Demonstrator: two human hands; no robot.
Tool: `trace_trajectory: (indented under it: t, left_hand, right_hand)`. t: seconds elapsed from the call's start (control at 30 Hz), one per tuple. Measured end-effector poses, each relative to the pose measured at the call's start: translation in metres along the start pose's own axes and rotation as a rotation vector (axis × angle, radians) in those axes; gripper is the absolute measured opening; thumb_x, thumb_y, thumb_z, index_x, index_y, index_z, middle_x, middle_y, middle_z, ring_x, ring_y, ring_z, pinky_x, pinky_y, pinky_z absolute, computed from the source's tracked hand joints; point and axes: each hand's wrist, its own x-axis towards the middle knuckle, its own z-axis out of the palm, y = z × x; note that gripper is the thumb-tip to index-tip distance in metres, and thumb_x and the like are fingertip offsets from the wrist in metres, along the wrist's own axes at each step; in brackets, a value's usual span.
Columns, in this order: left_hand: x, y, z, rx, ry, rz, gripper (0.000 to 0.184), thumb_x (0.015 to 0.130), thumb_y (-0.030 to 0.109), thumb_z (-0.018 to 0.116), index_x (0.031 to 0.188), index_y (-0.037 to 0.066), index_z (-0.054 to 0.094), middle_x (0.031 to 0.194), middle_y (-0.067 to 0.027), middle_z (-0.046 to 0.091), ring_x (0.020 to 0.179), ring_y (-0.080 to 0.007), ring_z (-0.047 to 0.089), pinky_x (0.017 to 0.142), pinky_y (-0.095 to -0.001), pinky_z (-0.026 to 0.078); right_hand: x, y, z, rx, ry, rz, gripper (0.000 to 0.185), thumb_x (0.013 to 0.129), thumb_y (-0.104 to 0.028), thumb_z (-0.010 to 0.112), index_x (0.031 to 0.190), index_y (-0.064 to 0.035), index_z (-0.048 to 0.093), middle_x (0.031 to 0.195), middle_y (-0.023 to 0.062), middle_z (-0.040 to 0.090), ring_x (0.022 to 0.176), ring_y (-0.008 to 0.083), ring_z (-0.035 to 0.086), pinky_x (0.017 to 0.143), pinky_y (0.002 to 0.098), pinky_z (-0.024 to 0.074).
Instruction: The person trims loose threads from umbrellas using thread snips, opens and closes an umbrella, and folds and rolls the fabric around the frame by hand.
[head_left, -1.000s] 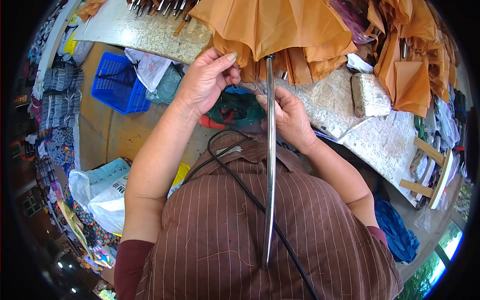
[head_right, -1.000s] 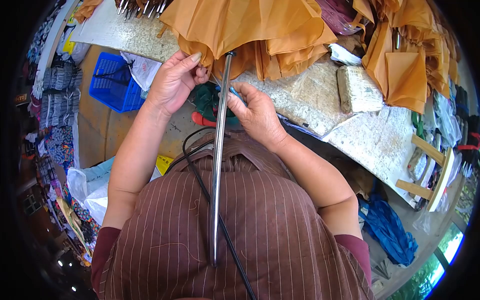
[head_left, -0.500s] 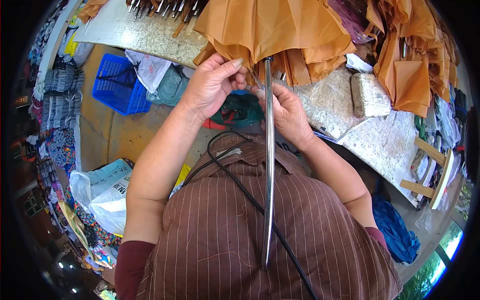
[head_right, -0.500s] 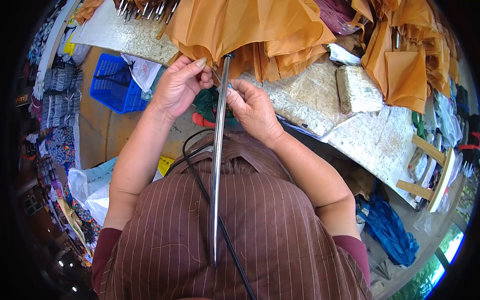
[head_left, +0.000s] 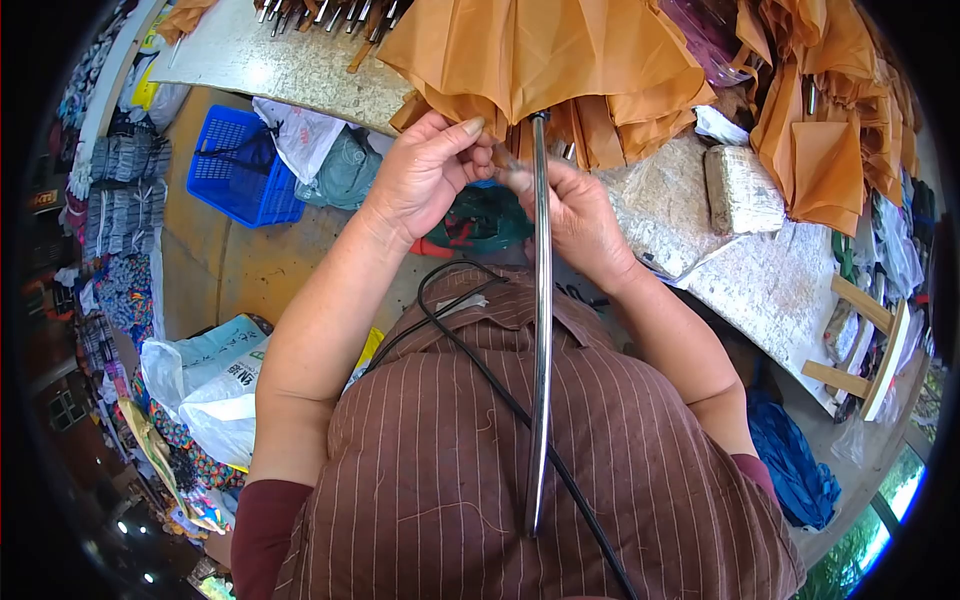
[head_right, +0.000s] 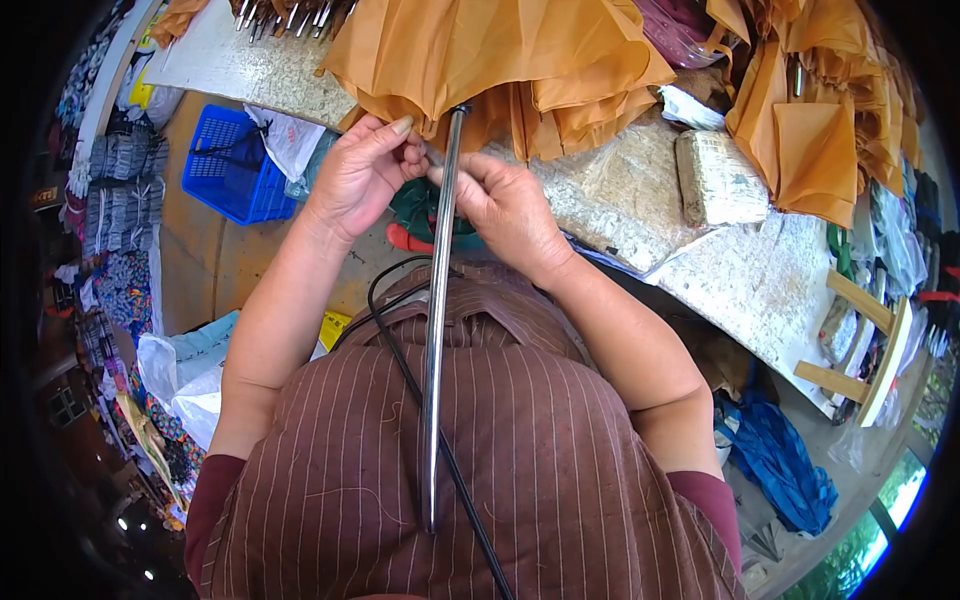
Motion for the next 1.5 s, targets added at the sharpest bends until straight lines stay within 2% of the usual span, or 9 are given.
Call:
trace_trajectory:
  t: [0.07,0.17,0.33,0.53,0.63,0.73,0.97,1.33,1.5]
  left_hand:
    - [-0.001,-0.001,-0.005,-0.01,-0.002,0.001,0.011,0.089,0.012,0.056,0.097,0.005,0.054,0.082,-0.0042,0.058,0.072,-0.0125,0.054,0.068,-0.0282,0.048]
    - [-0.004,0.002,-0.01,-0.026,-0.012,0.002,0.009,0.089,0.011,0.056,0.096,0.005,0.055,0.083,-0.005,0.057,0.072,-0.0135,0.054,0.068,-0.0287,0.047]
    - [-0.014,-0.006,-0.013,-0.061,-0.094,-0.037,0.009,0.09,0.013,0.054,0.095,0.006,0.055,0.085,-0.0058,0.057,0.072,-0.0134,0.054,0.066,-0.029,0.046]
    - [-0.031,-0.016,-0.001,0.011,-0.197,-0.156,0.014,0.091,0.016,0.054,0.098,0.005,0.054,0.085,-0.0058,0.059,0.07,-0.0139,0.057,0.066,-0.028,0.048]
    - [-0.035,-0.021,0.005,0.062,-0.228,-0.204,0.018,0.091,0.02,0.055,0.102,0.006,0.053,0.087,-0.0051,0.059,0.074,-0.0134,0.058,0.068,-0.0274,0.049]
    - [-0.038,-0.024,0.005,0.109,-0.276,-0.226,0.021,0.09,0.021,0.056,0.106,0.007,0.051,0.092,-0.0054,0.059,0.081,-0.0137,0.058,0.072,-0.028,0.049]
    - [-0.041,-0.032,-0.004,0.093,-0.233,-0.26,0.022,0.09,0.021,0.056,0.105,0.007,0.051,0.092,-0.0062,0.059,0.08,-0.0142,0.058,0.071,-0.0291,0.048]
    - [-0.041,-0.039,-0.003,0.095,-0.246,-0.278,0.023,0.089,0.021,0.056,0.105,0.005,0.052,0.09,-0.0075,0.059,0.077,-0.0161,0.059,0.07,-0.0289,0.049]
    - [-0.043,-0.038,-0.006,0.1,-0.224,-0.277,0.022,0.09,0.021,0.055,0.105,0.005,0.052,0.09,-0.0074,0.059,0.076,-0.0162,0.059,0.07,-0.029,0.049]
  right_hand:
    - [-0.009,-0.003,-0.003,-0.224,-0.051,0.02,0.03,0.091,-0.027,0.057,0.098,0.0017,0.063,0.067,0.0015,0.057,0.059,0.0086,0.048,0.057,0.0232,0.0428]
    - [-0.024,0.009,-0.011,-0.186,-0.002,-0.006,0.029,0.09,-0.026,0.058,0.097,0.0016,0.063,0.069,0.0036,0.057,0.062,0.011,0.051,0.06,0.0251,0.0446]
    - [-0.044,0.012,-0.017,0.312,0.175,0.122,0.036,0.095,-0.037,0.047,0.104,-0.0022,0.051,0.072,-0.0002,0.043,0.051,0.0054,0.039,0.045,0.0203,0.0327]
    - [-0.031,-0.005,-0.006,0.606,0.292,0.034,0.038,0.095,-0.041,0.046,0.103,-0.0041,0.049,0.07,0.0006,0.043,0.048,0.0063,0.039,0.043,0.0207,0.0314]
    - [-0.03,-0.01,-0.01,0.705,0.247,0.041,0.037,0.095,-0.041,0.045,0.101,-0.0051,0.049,0.068,0.0004,0.043,0.045,0.0069,0.039,0.041,0.0211,0.0317]
    - [-0.038,-0.011,-0.012,0.665,0.238,-0.011,0.035,0.096,-0.04,0.043,0.1,-0.0055,0.049,0.066,0.0,0.043,0.042,0.0071,0.038,0.04,0.0211,0.0322]
    - [-0.05,-0.006,-0.007,0.621,0.19,0.066,0.034,0.097,-0.038,0.042,0.101,-0.0057,0.05,0.066,0.0004,0.043,0.043,0.0072,0.039,0.04,0.0202,0.0327]
    - [-0.046,-0.003,-0.015,0.569,0.207,-0.061,0.032,0.097,-0.036,0.041,0.098,-0.0042,0.049,0.062,-0.0004,0.041,0.042,0.0059,0.037,0.04,0.0193,0.0315]
    - [-0.068,0.019,-0.023,0.461,0.102,0.105,0.03,0.097,-0.033,0.043,0.096,-0.0042,0.051,0.063,-0.0007,0.043,0.043,0.0052,0.037,0.041,0.018,0.0318]
